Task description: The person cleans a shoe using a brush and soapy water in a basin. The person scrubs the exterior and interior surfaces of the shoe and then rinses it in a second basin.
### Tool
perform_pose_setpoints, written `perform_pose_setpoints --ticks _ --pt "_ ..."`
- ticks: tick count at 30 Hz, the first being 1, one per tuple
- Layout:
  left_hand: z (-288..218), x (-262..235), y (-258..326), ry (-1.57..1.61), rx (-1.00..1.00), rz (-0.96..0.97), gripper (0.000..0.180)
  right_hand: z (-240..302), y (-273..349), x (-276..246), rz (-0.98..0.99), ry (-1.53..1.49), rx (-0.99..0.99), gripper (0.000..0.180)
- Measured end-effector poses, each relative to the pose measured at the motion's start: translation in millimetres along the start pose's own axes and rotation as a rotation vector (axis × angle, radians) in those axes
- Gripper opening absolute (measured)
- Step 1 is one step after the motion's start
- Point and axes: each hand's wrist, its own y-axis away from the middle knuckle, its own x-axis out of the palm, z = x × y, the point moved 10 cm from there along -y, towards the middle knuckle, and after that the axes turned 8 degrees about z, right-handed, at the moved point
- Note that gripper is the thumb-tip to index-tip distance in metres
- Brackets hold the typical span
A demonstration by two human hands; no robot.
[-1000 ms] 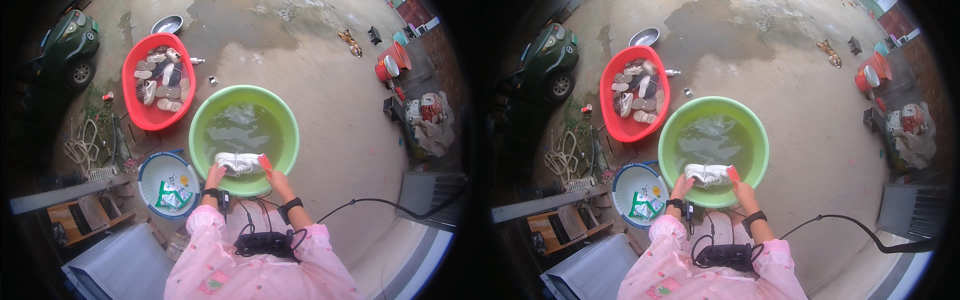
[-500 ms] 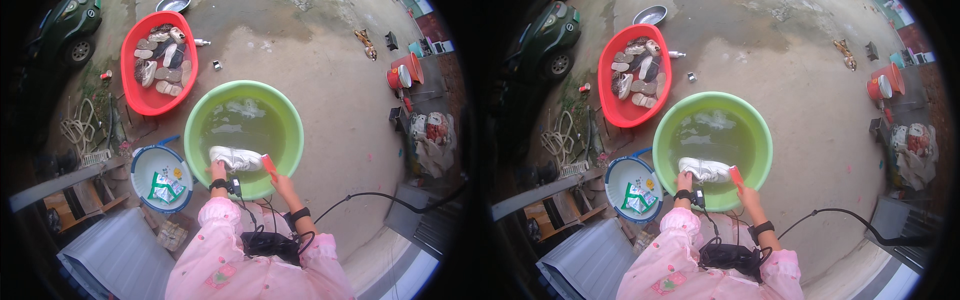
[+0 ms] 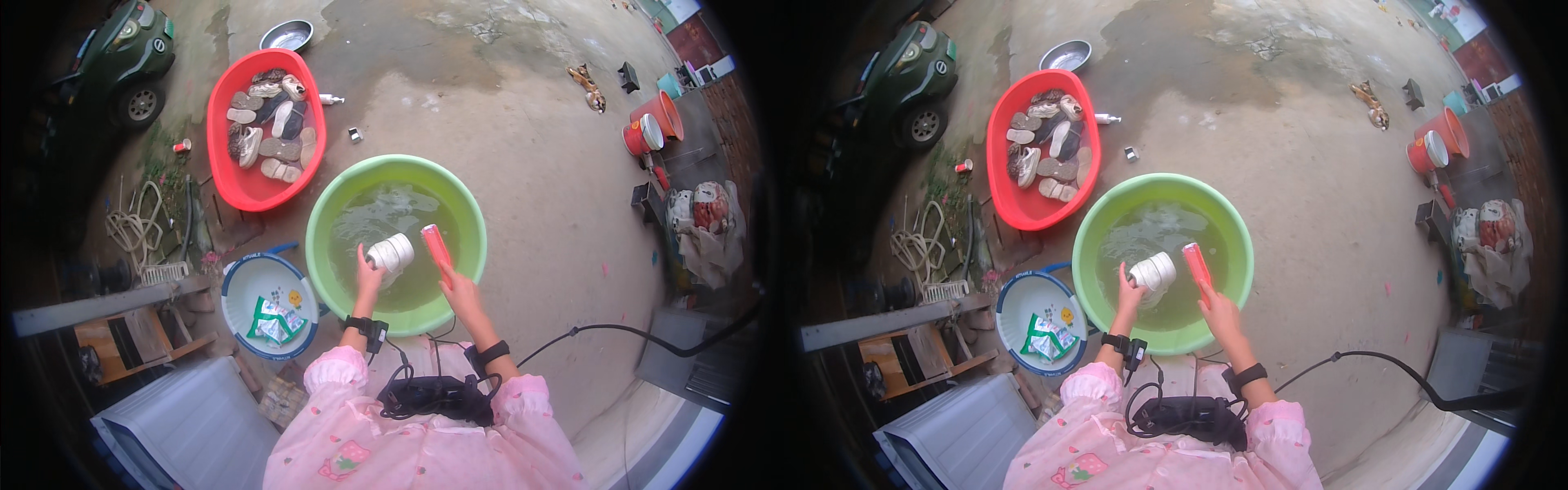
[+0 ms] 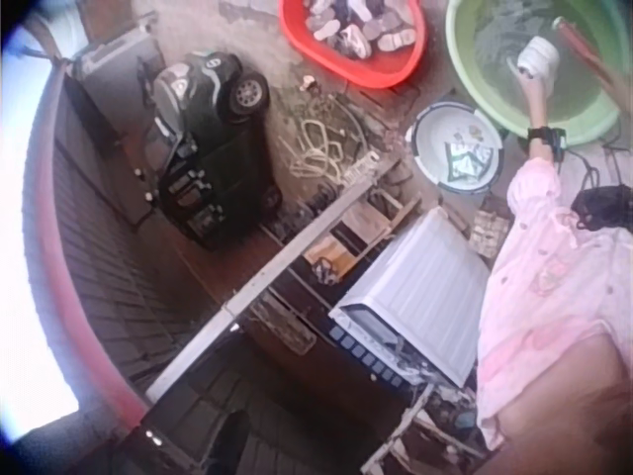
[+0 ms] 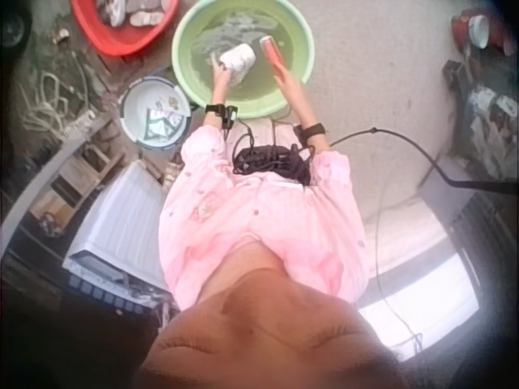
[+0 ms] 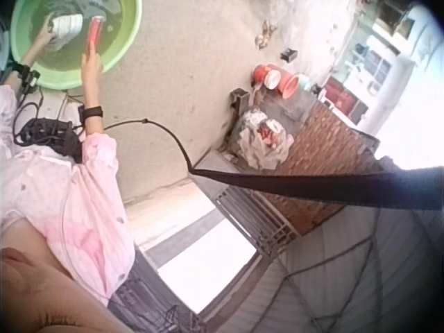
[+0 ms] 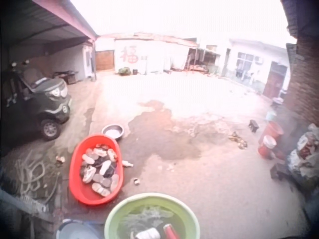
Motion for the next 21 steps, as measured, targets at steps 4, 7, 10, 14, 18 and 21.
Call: perform_pose_setpoints --ticks 4,7,10,14,18,21 --pt "18 15 8 -0.559 -0.032 0.018 0.08 34 7 2 0.012 0.011 -0.085 0.044" --pt "19 30 19 -0.847 0.088 0.054 0.041 26 11 38 0.157 -0.012 -0.086 0.042" --pt "45 31 18 -1.077 -0.03 0.201 0.021 5 18 61 0.281 -0.006 0.076 0.04" --pt "71 51 30 -1.248 -0.071 0.551 0.023 -34 34 85 0.299 -0.085 0.151 0.04" --pt "86 60 41 -1.331 -0.075 0.636 0.022 -55 52 107 0.284 -0.373 0.128 0.049" --pt "100 55 36 -1.187 -0.234 0.626 0.021 -70 66 127 0.371 -0.585 0.214 0.055"
